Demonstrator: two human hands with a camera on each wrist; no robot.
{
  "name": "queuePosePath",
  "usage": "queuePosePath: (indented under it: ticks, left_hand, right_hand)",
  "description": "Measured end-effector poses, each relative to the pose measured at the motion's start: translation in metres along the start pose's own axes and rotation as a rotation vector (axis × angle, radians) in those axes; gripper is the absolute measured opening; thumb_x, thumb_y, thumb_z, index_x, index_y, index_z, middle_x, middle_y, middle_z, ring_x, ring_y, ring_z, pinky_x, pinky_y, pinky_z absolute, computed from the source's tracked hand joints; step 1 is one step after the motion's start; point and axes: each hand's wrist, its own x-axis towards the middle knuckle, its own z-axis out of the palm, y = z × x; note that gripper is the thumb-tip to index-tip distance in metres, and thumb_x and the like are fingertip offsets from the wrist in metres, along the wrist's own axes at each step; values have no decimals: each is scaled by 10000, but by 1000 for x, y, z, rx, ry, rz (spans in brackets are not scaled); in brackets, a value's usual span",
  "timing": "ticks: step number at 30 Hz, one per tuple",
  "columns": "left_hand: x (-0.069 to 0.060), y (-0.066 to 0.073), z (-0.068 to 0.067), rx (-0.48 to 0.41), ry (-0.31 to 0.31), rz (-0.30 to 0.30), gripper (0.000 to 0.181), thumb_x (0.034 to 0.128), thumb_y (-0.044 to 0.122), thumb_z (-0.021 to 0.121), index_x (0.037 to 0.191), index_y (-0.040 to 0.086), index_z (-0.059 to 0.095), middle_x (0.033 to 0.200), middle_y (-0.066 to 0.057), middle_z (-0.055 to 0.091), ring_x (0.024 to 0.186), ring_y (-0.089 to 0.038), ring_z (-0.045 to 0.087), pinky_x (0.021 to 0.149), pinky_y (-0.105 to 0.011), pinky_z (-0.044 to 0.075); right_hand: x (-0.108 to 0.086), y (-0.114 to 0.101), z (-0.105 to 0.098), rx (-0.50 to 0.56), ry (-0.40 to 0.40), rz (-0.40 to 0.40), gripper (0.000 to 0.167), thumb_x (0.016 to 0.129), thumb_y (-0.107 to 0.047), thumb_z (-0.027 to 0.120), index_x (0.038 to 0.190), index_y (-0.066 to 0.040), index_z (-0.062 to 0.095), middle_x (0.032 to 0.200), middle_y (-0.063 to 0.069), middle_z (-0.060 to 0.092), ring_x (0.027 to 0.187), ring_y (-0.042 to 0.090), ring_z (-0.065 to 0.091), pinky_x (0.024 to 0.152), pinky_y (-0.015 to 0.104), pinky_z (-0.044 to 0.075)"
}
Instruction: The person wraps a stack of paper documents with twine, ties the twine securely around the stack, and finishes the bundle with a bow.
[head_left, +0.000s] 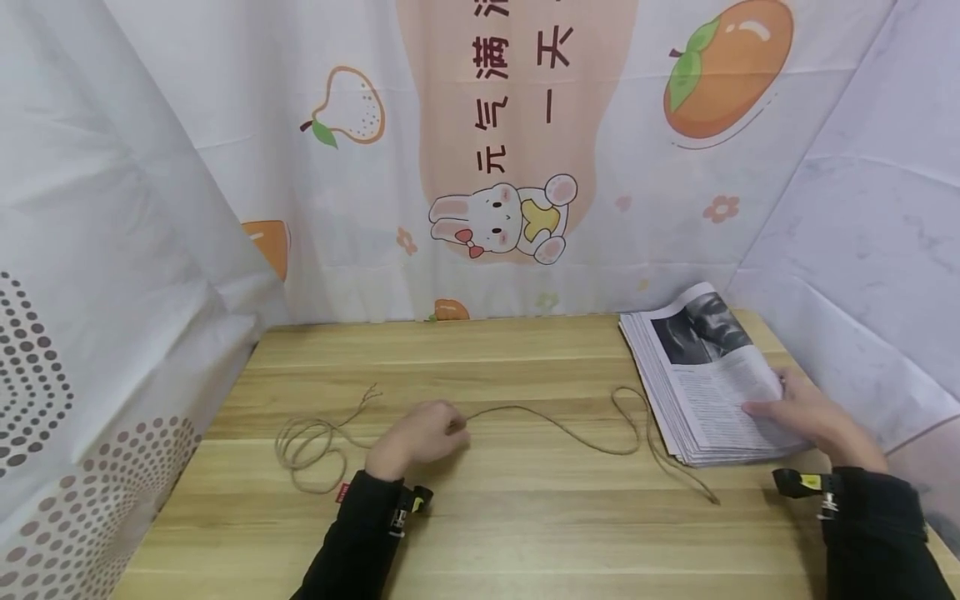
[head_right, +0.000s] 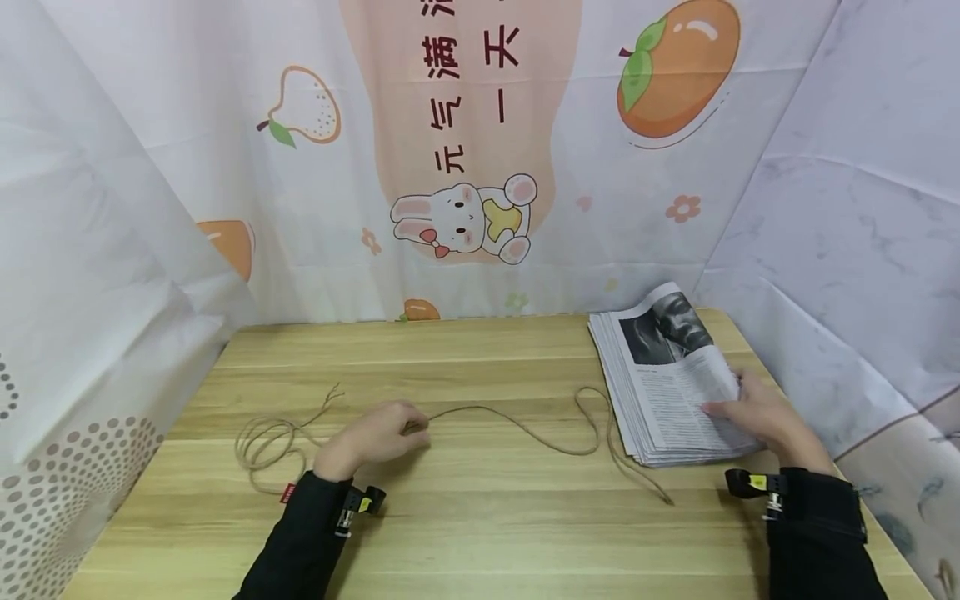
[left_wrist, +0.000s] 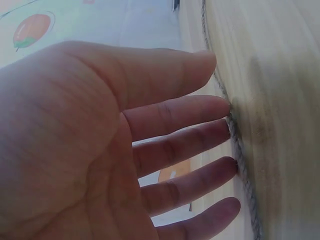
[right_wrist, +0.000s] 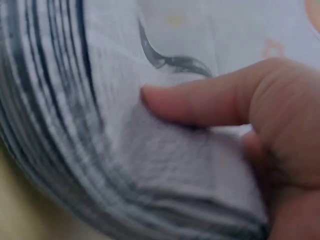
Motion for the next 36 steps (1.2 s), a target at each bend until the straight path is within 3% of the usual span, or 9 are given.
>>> queuePosePath:
  ticks: [3, 9, 12, 16, 19, 23, 28, 32, 36]
  left_hand:
    - [0, 2, 1, 0, 5, 3, 157, 997, 145, 647, 861, 74, 680, 774, 14, 550, 662, -122, 453, 635, -311, 405]
    - [0, 5, 4, 5, 37, -7, 220, 978, 122, 672, 1153, -4, 718, 1136, -126, 704, 1002, -253, 646, 895, -432, 519]
    - [3, 6, 9, 54, 54, 33, 232, 984, 102, 660, 1182, -10, 708, 1164, -139, 704, 1071, -285, 648, 940, -453, 511]
    - [7, 8, 16, 105, 68, 125, 210, 987, 72, 648, 1176, 0, 705, 1141, -136, 710, 1068, -289, 652, 945, -450, 507]
    - [7, 7, 15, 68, 61, 129, 289, 985, 78, 650, 1260, -12, 665, 1216, -157, 681, 1157, -308, 623, 993, -460, 489]
    - [5, 4, 6, -61, 66, 78, 397, 1009, 115, 622, 1375, -33, 574, 1355, -185, 603, 1277, -341, 548, 1066, -489, 437]
    - [1, 3, -11, -233, 171, 58, 481, 1071, 251, 536, 1474, -6, 475, 1405, -181, 567, 1289, -337, 540, 1050, -498, 449]
    - [-3, 8, -24, -359, 252, 48, 538, 1094, 359, 456, 1535, 56, 402, 1361, -119, 592, 1232, -276, 574, 1016, -477, 474]
    - [-6, 10, -31, -474, 292, 46, 556, 1105, 390, 403, 1569, 91, 334, 1356, -102, 602, 1210, -275, 597, 1017, -504, 470]
  right_hand:
    - [-7, -6, -6, 94, 19, -29, 651, 958, -57, 662, 1382, 180, 228, 1089, 262, 570, 777, 148, 628, 642, 353, 560]
    - [-23, -31, -23, 264, 62, -54, 424, 993, -88, 645, 1251, -248, 350, 986, -54, 621, 773, 188, 685, 626, 404, 590]
    - [-29, -46, -27, 337, 49, -75, 451, 1001, -58, 626, 1232, -324, 343, 1005, -97, 653, 810, 208, 710, 641, 423, 597]
    - [-32, -65, -23, 397, 44, -103, 464, 1000, -35, 620, 1267, -310, 358, 1042, -83, 676, 835, 213, 719, 647, 424, 598]
    - [-32, -79, -15, 450, 48, -141, 477, 992, -11, 623, 1280, -290, 363, 1049, -71, 680, 834, 201, 719, 632, 414, 597]
    - [-30, -98, 0, 578, 11, -200, 497, 989, 38, 598, 1319, -249, 362, 1070, -32, 703, 849, 204, 726, 630, 409, 600]
    - [-28, -122, 22, 683, -14, -246, 545, 987, 57, 587, 1382, -243, 360, 1094, -17, 715, 870, 200, 730, 638, 392, 601]
    - [-26, -143, 48, 726, 0, -236, 504, 978, 38, 615, 1346, -217, 383, 1076, -14, 704, 858, 194, 727, 646, 390, 603]
    - [-22, -160, 76, 783, -58, -177, 477, 980, 7, 627, 1325, -202, 373, 1070, 4, 703, 860, 220, 728, 687, 410, 606]
